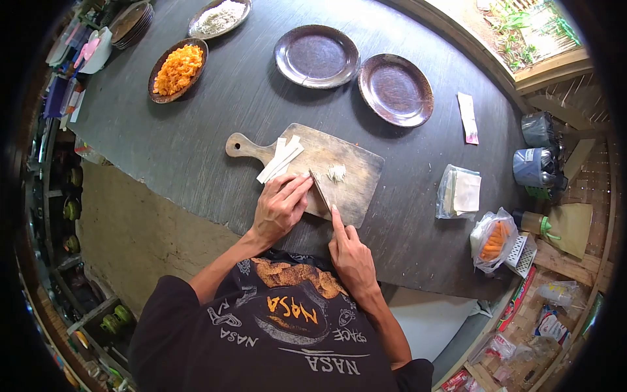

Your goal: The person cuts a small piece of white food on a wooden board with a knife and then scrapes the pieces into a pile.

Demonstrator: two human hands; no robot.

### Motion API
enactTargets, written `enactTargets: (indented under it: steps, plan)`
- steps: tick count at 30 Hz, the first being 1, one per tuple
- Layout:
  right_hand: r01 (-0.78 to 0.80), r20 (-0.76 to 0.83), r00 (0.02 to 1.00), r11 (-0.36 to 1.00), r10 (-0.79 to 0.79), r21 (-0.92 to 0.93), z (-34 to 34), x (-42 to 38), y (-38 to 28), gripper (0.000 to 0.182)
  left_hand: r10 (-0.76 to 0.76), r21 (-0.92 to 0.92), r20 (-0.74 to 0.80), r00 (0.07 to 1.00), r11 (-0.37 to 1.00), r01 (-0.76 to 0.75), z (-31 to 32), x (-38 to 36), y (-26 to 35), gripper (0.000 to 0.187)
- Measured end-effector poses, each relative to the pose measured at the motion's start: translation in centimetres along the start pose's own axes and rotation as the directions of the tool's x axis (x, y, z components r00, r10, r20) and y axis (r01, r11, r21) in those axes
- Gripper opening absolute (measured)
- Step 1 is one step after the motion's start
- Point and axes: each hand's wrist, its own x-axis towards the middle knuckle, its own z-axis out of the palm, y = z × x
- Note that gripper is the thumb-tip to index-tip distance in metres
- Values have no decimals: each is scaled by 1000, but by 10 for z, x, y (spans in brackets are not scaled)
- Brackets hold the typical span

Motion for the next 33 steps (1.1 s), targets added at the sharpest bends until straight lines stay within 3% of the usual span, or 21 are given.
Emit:
enactTargets:
  steps: [11,33]
  plan:
    - [-22,43,999,997,25,-71,-6,-18,4,70,-2,-7,26,1000,1000,2,3,-4,-1,42]
    - [-12,57,998,1000,13,-10,-7,-10,3,70,23,-27,4,1000,999,-23,1,-3,-1,40]
